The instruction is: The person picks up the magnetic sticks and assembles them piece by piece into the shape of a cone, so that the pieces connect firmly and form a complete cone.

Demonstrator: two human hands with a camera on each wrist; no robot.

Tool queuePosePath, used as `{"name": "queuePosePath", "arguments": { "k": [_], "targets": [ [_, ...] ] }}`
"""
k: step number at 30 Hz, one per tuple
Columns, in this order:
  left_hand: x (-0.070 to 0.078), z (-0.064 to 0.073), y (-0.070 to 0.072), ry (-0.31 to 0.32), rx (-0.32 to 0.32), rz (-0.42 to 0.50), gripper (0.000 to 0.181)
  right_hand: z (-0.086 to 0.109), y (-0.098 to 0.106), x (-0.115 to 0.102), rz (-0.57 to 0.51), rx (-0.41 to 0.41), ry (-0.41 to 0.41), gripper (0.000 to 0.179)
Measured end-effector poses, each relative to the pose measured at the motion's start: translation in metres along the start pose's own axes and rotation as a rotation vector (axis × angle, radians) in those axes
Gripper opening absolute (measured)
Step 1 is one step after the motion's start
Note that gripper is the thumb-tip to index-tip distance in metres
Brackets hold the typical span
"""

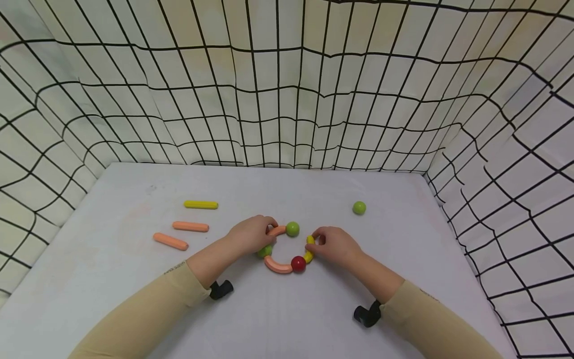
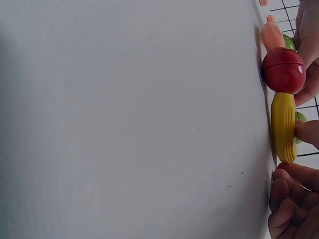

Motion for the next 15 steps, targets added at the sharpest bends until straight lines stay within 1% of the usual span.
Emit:
{"name": "queuePosePath", "arguments": {
  "k": [8, 15],
  "targets": [
    [-0.0003, -0.0019, -0.0015, -0.007, -0.001, 0.014, 0.031, -0.0015, 0.0001, -0.0004, -0.057, 0.021, -0.007, 0.029],
    [0.0006, -0.0003, -0.0009, -0.008, 0.001, 0.026, 0.030, 0.0007, 0.0021, -0.0040, -0.128, 0.025, 0.000, 0.025]
  ]
}}
Point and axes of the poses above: each hand's wrist, its own z-axis away from the middle knuckle, its own y-axis out of the back of the hand, x = y × z, the point moved 9 cm from there along -z, towards the middle knuckle, and after that the axes turned 9 degrees about y, right-handed, at the moved point
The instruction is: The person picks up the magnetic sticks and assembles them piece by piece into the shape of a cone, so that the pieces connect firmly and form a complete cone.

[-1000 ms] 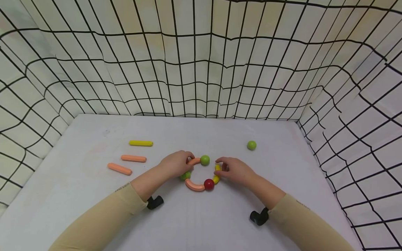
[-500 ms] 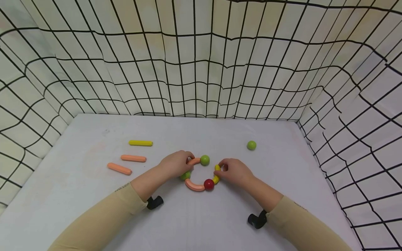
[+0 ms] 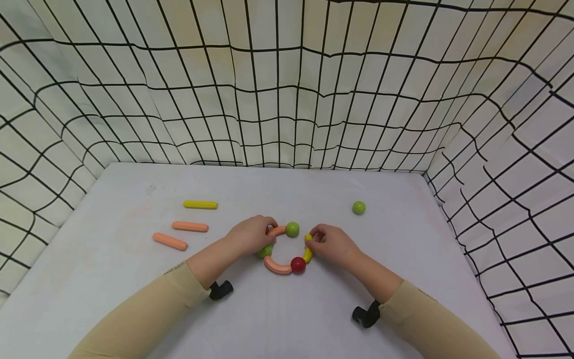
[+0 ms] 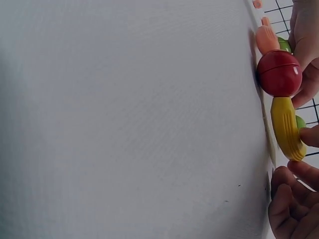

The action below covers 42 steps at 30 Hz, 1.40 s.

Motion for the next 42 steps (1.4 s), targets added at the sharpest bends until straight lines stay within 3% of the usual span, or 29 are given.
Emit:
{"name": "queuePosePath", "arguments": {
  "k": [15, 42],
  "targets": [
    [0.000, 0.000, -0.001, 0.005, 0.015, -0.022, 0.031, -0.001, -0.008, 0.008, -0.156, -0.020, -0.046, 0.030],
    [0.003, 0.005, 0.003, -0.014, 0.037, -0.024, 0.031, -0.003, -0.009, -0.002, -0.123, 0.030, -0.064, 0.034]
  ]
}}
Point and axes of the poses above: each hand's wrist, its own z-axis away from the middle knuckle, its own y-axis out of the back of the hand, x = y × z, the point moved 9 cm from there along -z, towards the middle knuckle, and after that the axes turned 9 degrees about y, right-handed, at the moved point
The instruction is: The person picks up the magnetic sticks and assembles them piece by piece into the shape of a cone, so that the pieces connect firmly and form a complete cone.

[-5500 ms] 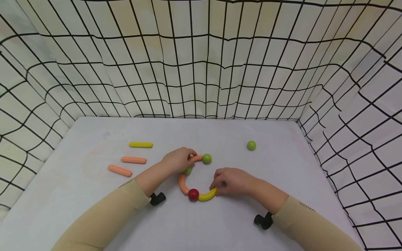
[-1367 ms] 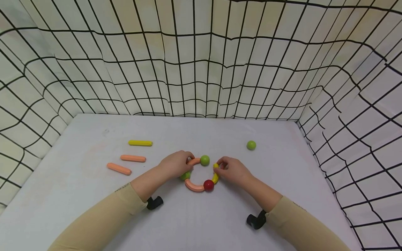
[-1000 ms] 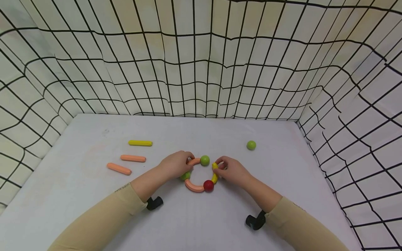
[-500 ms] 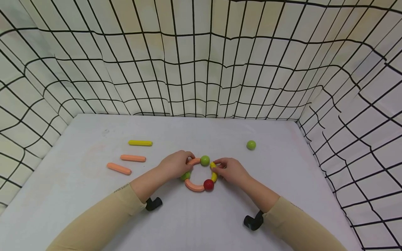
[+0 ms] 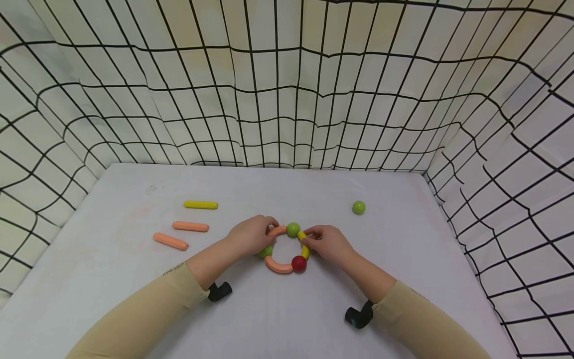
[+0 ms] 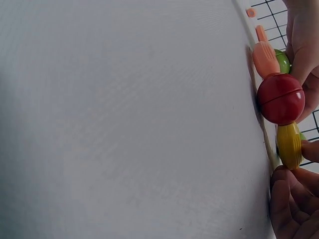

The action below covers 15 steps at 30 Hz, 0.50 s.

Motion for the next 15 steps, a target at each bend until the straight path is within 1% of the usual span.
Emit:
{"name": "queuePosePath", "arguments": {
  "k": [7, 15],
  "targets": [
    [0.0004, 0.0002, -0.0009, -0.004, 0.002, -0.018, 0.032, -0.0002, -0.0014, 0.0027, -0.016, -0.001, -0.013, 0.033],
    [-0.0006, 0.0006, -0.0012, -0.002, 0.002, -0.023, 0.033, -0.0033, 0.0014, 0.0019, 0.010, -0.012, -0.007, 0.033]
  ]
}}
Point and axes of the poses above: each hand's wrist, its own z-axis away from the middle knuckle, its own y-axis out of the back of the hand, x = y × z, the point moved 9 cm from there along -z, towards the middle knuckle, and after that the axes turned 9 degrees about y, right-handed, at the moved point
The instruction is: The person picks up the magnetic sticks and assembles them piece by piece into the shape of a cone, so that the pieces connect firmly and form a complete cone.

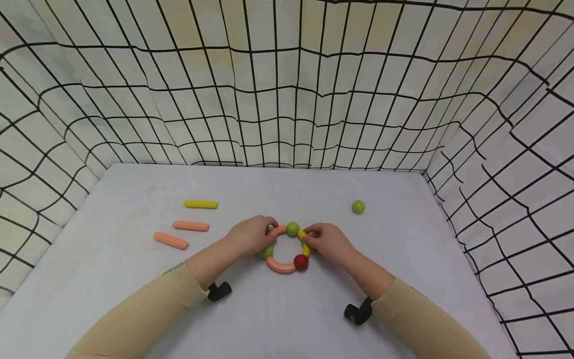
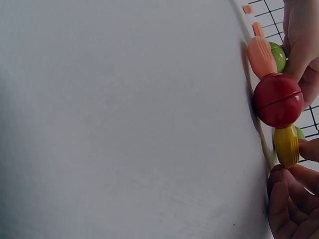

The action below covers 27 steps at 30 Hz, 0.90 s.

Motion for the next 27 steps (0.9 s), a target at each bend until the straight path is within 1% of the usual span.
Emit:
{"name": "queuePosePath", "arguments": {
  "k": [10, 20, 24, 27],
  "targets": [
    [-0.004, 0.005, 0.000, 0.007, -0.027, 0.021, 0.036, -0.006, 0.001, -0.001, 0.014, -0.015, 0.012, 0.032],
    [-0.007, 0.009, -0.003, -0.002, -0.028, 0.024, 0.039, -0.011, 0.000, -0.003, 0.023, -0.026, 0.051, 0.029],
    [-0.011, 0.013, -0.003, -0.001, -0.029, 0.016, 0.041, -0.013, 0.000, -0.005, 0.027, -0.031, 0.060, 0.029],
    [-0.016, 0.013, -0.004, 0.008, -0.045, 0.041, 0.043, -0.015, 0.000, -0.006, 0.032, -0.042, 0.065, 0.029]
  ]
}}
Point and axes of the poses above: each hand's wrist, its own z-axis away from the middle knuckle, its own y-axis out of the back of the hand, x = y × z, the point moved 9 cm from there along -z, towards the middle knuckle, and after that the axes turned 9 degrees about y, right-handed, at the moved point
